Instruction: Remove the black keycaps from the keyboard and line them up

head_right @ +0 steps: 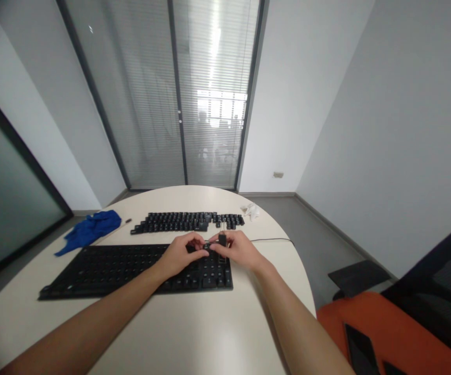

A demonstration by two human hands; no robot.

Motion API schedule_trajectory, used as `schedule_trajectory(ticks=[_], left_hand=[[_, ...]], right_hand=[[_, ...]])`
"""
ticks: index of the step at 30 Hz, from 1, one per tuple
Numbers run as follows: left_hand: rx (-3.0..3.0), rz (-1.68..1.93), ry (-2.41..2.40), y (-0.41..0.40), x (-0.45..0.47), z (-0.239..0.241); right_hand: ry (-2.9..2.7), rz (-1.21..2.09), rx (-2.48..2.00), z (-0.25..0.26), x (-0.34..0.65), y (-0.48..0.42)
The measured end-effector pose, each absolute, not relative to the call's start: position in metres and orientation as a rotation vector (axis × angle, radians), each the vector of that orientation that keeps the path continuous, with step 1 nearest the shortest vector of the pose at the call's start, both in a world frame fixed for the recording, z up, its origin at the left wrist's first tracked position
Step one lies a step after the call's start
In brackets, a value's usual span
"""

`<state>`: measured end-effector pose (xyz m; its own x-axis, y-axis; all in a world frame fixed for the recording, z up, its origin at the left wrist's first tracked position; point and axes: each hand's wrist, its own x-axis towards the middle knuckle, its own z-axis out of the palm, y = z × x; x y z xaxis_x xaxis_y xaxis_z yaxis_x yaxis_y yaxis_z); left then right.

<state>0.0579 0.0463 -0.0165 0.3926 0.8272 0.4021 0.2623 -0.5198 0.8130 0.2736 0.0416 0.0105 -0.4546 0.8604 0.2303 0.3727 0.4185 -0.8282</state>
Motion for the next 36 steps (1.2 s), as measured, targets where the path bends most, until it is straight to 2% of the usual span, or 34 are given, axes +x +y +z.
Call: schedule_trajectory(ticks=[6, 20, 31, 36], left_hand=[[1.983, 1.071, 0.908, 0.043, 0.058, -0.013], [2.266, 1.063, 1.074, 0.047, 0.057, -0.020], [2.396, 0.940, 0.929, 0.045, 0.056, -0.020], [2.226, 0.997, 0.927, 0.046, 0.056, -0.015]], right_hand=[[-2.103, 0.962, -1.047, 0.006, 0.272, 0.042], [-2.047, 0.650, -1.240, 0.006, 0.287, 0.054], [-2.181, 0.785, -1.170, 0.003, 0.283, 0.050], [-2.218, 0.743, -1.160, 0.005, 0.282, 0.049]])
